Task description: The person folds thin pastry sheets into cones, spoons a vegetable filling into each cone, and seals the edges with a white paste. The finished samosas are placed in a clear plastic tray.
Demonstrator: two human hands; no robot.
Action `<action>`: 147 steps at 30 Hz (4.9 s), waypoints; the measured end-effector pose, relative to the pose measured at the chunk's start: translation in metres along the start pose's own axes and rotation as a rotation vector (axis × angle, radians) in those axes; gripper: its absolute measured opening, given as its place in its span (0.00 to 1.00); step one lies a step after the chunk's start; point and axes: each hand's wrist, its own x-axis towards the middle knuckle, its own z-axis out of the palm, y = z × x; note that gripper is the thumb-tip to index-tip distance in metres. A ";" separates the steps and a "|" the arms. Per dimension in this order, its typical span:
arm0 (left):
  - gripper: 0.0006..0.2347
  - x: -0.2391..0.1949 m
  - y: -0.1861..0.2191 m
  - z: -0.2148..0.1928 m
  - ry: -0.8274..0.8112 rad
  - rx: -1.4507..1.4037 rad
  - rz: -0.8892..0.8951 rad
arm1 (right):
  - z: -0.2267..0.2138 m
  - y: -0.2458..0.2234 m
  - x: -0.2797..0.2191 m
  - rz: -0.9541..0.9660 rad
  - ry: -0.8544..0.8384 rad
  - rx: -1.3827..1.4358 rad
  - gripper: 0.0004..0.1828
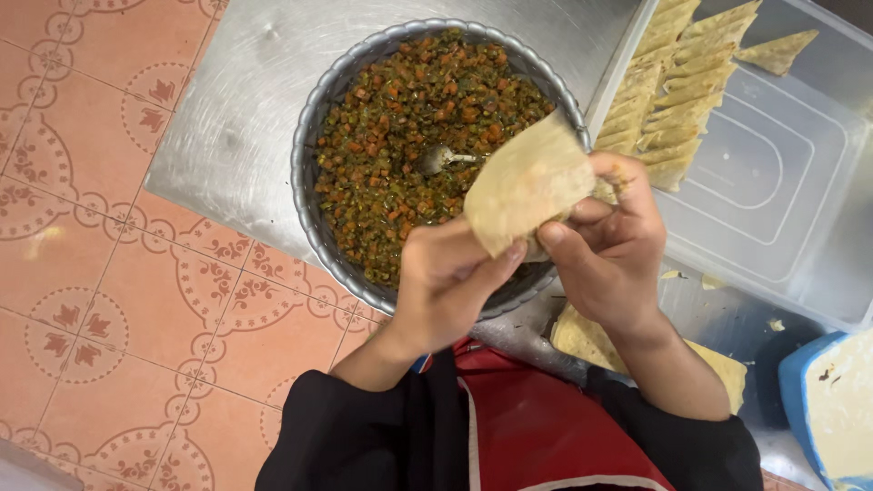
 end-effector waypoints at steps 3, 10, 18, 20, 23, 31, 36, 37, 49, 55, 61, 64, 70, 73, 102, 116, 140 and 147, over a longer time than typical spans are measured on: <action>0.11 -0.009 0.008 -0.004 -0.087 0.386 0.306 | 0.000 -0.013 0.001 0.077 -0.001 -0.209 0.32; 0.15 0.002 0.006 -0.010 -0.007 1.024 0.499 | 0.008 -0.047 0.016 0.304 0.002 0.137 0.38; 0.19 0.002 0.003 -0.006 0.068 0.900 0.594 | 0.006 -0.026 0.003 0.136 -0.098 -0.058 0.47; 0.19 0.001 0.001 -0.005 0.092 0.710 0.487 | 0.004 -0.021 0.001 0.031 -0.104 -0.088 0.44; 0.12 -0.005 -0.005 0.005 0.111 0.199 0.144 | 0.002 -0.015 -0.001 -0.042 -0.091 -0.143 0.42; 0.11 -0.013 -0.021 0.012 0.114 -0.484 -0.112 | -0.007 -0.011 0.004 0.005 -0.094 -0.178 0.42; 0.09 -0.013 -0.004 0.006 0.180 0.288 0.152 | -0.016 -0.008 0.007 -0.001 -0.054 -0.235 0.34; 0.09 -0.012 -0.001 0.002 0.171 0.473 0.295 | -0.017 -0.009 0.007 0.018 -0.036 -0.212 0.32; 0.08 -0.001 -0.015 -0.001 -0.008 0.588 0.902 | -0.029 -0.037 -0.013 0.119 -0.141 -0.170 0.37; 0.15 -0.005 -0.021 0.037 -0.027 0.184 0.489 | -0.030 -0.038 -0.053 -0.067 0.101 -0.274 0.35; 0.14 0.000 -0.026 0.065 -0.122 0.141 0.229 | -0.050 -0.034 -0.101 -0.149 0.293 -0.306 0.41; 0.11 0.000 -0.039 0.090 -0.154 0.038 0.299 | -0.063 -0.029 -0.121 -0.187 0.388 -0.310 0.41; 0.07 -0.007 -0.069 0.146 -0.159 -0.212 -0.107 | -0.092 -0.022 -0.145 -0.250 0.570 -0.384 0.37; 0.10 -0.007 -0.082 0.164 -0.213 -0.207 -0.164 | -0.108 -0.020 -0.152 -0.247 0.624 -0.364 0.35; 0.19 0.048 -0.098 0.199 -0.743 -0.427 -0.611 | -0.264 -0.083 -0.272 0.330 0.635 -2.148 0.09; 0.15 0.036 -0.101 0.180 -0.582 -0.505 -0.542 | -0.203 -0.078 -0.298 0.207 0.864 -1.524 0.16; 0.32 0.016 -0.077 0.164 -0.504 -0.693 -0.624 | -0.150 -0.088 -0.127 -0.195 0.139 -0.783 0.40; 0.37 0.014 -0.071 0.154 -0.477 -0.978 -0.703 | -0.162 -0.057 -0.110 -0.324 0.197 -0.654 0.38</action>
